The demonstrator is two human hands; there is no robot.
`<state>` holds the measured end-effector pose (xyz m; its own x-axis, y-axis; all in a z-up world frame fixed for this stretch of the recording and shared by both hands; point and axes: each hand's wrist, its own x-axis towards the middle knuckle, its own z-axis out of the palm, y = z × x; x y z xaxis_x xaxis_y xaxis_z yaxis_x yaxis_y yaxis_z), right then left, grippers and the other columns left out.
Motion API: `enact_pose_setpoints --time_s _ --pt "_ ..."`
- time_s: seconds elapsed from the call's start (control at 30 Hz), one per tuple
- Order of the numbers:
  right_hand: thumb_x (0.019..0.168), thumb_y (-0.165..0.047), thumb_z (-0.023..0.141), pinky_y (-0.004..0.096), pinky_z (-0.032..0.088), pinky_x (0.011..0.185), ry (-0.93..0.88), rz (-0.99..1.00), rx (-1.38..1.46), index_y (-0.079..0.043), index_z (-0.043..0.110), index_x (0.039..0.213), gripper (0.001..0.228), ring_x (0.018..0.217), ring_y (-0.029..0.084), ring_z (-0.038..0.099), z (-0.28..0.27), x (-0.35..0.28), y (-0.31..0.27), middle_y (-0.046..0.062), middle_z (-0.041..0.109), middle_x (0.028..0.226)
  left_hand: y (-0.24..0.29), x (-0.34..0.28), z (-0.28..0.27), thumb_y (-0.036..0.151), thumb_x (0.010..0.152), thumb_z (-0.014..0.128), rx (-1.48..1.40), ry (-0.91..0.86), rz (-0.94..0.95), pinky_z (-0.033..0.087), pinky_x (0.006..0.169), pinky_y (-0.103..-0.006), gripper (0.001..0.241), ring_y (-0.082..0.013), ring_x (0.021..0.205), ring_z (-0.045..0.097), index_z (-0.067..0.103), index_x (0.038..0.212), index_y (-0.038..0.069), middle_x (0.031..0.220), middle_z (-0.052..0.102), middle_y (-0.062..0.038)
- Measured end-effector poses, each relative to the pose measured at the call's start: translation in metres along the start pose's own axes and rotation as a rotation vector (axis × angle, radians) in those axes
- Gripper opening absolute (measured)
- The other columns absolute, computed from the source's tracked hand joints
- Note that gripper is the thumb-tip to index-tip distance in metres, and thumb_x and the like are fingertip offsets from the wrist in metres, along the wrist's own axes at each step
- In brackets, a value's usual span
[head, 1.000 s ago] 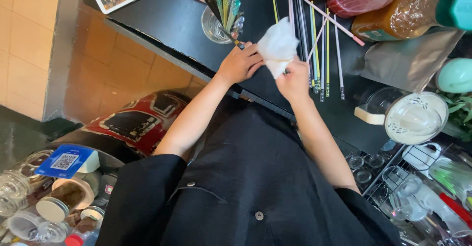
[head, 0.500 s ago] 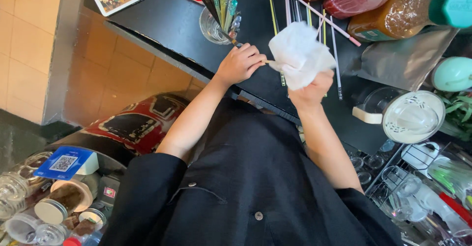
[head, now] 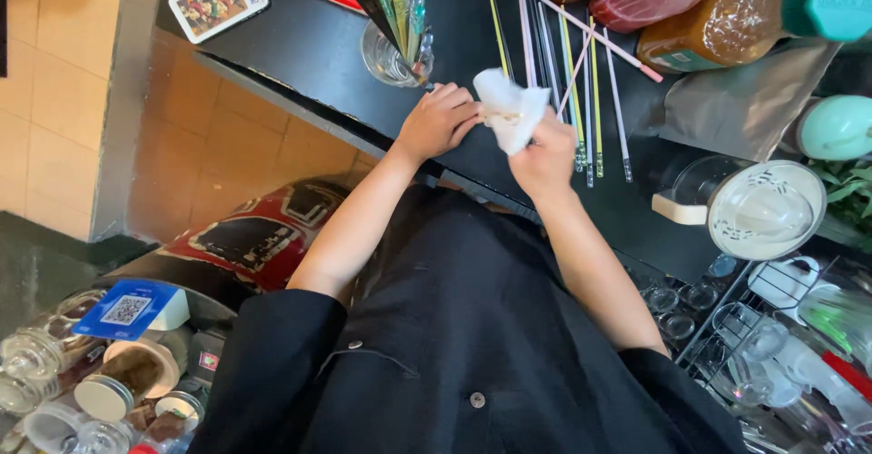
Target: Wiping and cleaning reusable straws with a cloth.
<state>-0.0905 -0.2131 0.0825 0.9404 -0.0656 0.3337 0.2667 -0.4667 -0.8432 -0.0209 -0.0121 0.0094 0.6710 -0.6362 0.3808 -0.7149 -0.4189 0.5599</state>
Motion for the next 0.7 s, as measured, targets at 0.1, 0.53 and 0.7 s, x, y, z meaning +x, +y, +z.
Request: enact_pose_setpoints --time_s 0.1,0.53,0.7 --pt "0.094 -0.005 0.081 0.034 0.058 0.078 0.084 -0.057 0.032 0.000 0.076 0.104 0.012 0.092 0.025 0.078 -0.023 0.011 -0.034 0.016 0.077 0.099 0.003 0.002 -0.001 0.018 0.093 0.075 -0.004 -0.021 -0.019 0.046 0.075 -0.0388 0.009 -0.0240 0.086 0.058 0.071 0.099 0.013 0.088 0.057 -0.003" --pt "0.094 -0.007 0.076 0.030 0.055 0.073 -0.074 0.271 0.129 -0.001 0.078 0.106 0.014 0.085 0.018 0.073 0.044 -0.029 0.065 0.011 0.077 0.093 0.001 0.000 0.000 0.019 0.094 0.075 -0.008 -0.039 -0.024 0.045 0.075 -0.0411 0.014 -0.0295 0.089 0.058 0.071 0.104 0.009 0.099 0.064 -0.007" --pt "0.103 -0.014 0.066 0.028 0.056 0.076 -0.081 0.463 0.294 -0.001 0.074 0.115 0.019 0.087 0.010 0.069 0.021 -0.039 0.056 0.005 0.076 0.099 0.015 0.011 -0.025 0.015 0.087 0.073 -0.286 0.008 -0.120 0.049 0.081 -0.0407 0.030 -0.0306 0.088 0.063 0.069 0.113 0.001 0.089 0.065 -0.011"
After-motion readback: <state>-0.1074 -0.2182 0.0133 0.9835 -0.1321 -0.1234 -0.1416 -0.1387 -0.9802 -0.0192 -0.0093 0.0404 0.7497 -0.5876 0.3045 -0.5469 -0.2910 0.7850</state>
